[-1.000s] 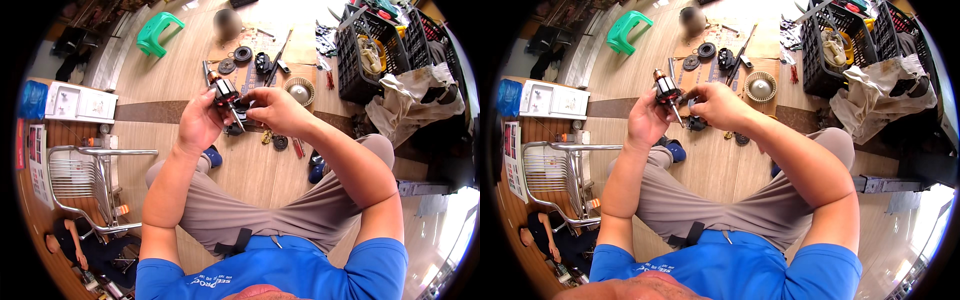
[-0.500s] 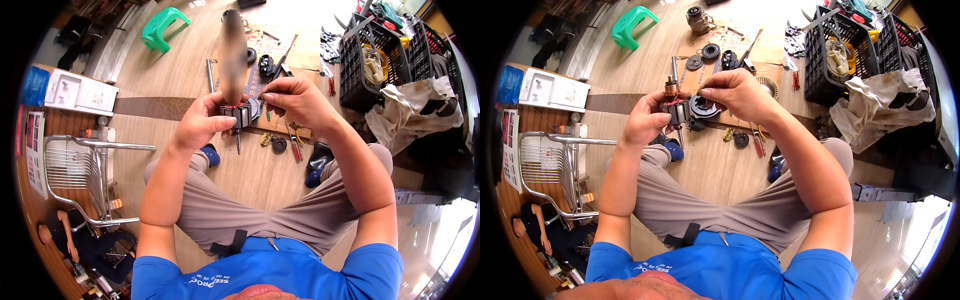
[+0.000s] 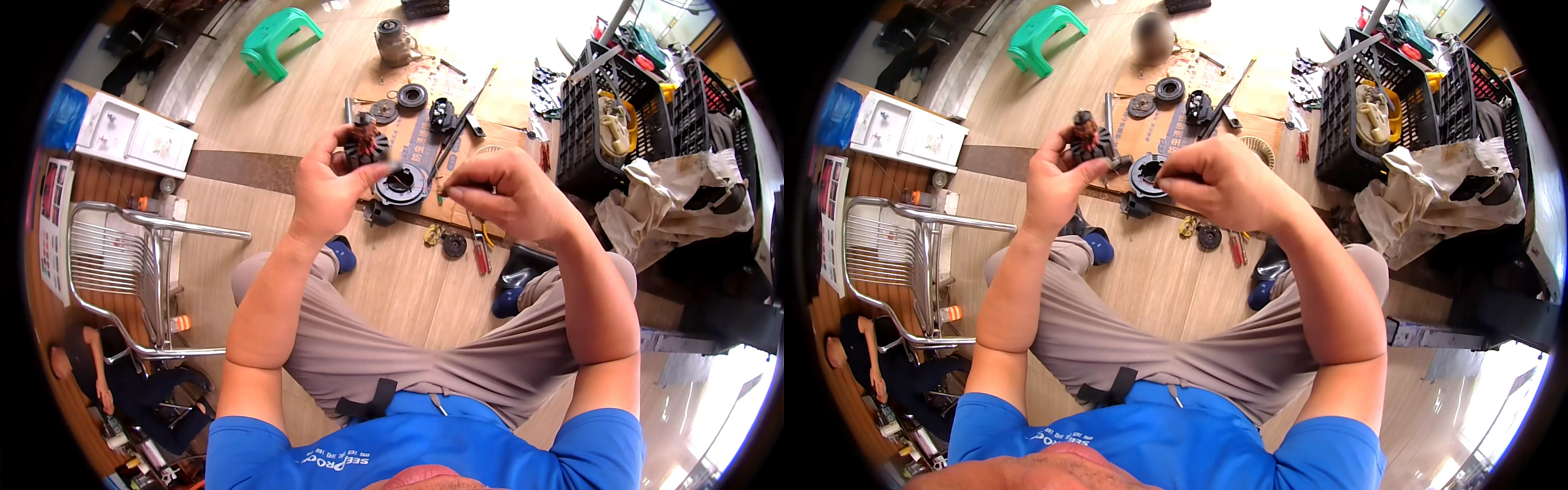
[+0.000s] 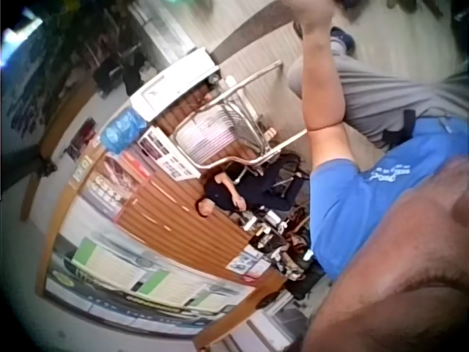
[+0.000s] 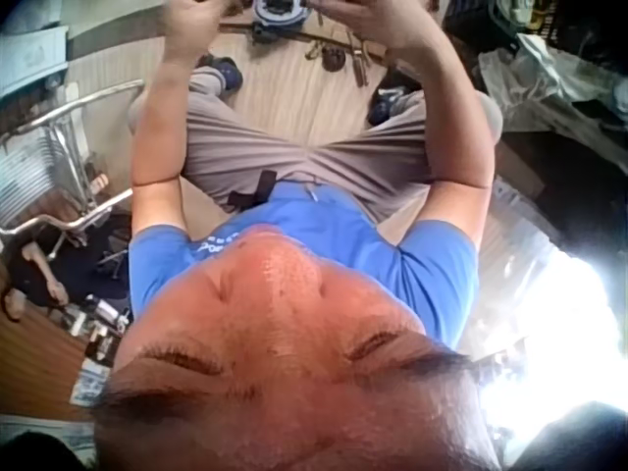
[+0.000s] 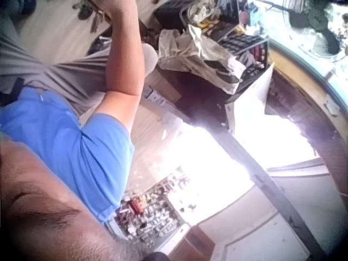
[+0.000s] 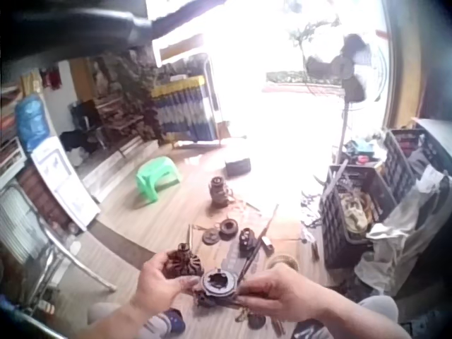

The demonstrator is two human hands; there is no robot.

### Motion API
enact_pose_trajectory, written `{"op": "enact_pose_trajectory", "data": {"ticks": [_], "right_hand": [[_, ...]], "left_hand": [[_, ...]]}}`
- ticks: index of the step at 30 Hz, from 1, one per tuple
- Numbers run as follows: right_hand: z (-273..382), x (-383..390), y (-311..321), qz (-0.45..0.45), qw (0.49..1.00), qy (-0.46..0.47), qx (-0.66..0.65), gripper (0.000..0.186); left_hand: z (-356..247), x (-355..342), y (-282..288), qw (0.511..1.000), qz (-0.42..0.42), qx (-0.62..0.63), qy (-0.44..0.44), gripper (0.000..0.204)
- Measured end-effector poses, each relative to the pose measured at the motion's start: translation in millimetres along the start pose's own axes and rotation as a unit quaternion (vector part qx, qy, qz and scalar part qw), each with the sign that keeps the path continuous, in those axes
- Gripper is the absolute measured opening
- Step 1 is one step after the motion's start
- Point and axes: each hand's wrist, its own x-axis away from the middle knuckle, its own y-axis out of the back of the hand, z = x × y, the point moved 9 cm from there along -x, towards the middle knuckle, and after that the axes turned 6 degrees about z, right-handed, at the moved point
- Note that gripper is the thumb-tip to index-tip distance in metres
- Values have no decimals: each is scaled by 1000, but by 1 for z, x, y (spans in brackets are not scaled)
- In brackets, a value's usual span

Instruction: The person assembles components of an electric motor by hand, inserting a rotor into a housing and aligning internal wiring.

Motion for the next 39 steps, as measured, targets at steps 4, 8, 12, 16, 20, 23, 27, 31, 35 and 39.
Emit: {"op": "enact_pose_trajectory", "data": {"ticks": [4, 8, 12, 16, 20, 23, 27, 31, 35, 39], "right_hand": [[2, 0, -7, 19, 986, 49, 156, 10], [-14, -1, -7, 25, 949, -22, 312, 15], [-26, 4, 13, -32, 953, -62, 294, 14], [-32, 5, 16, -54, 962, -60, 260, 14], [-43, 7, 11, 7, 952, -103, 287, 22], [-45, 14, -2, 94, 951, -89, 281, 44], [-45, 14, -14, 119, 958, -12, 259, 68], [-33, 4, -14, 53, 960, -24, 274, 50], [-37, -7, -29, -2, 995, 49, 87, 31], [-52, -8, -31, 7, 1000, -28, 0, 21]], "left_hand": [[9, -5, 28, 995, -58, 85, 10, 37], [26, -11, 37, 949, -10, 314, 35, 31], [29, -12, 40, 897, -13, 438, 56, 36], [22, -11, 39, 892, -15, 451, 29, 37], [12, -13, 31, 933, -1, 360, 1, 35], [8, -11, 12, 942, 53, 330, -16, 35], [2, -5, -11, 964, 80, 253, -34, 46], [6, 4, -31, 969, 139, 204, -18, 51], [4, 11, -49, 956, 201, 215, 1, 49], [0, 15, -55, 944, 244, 223, 21, 50]]}}
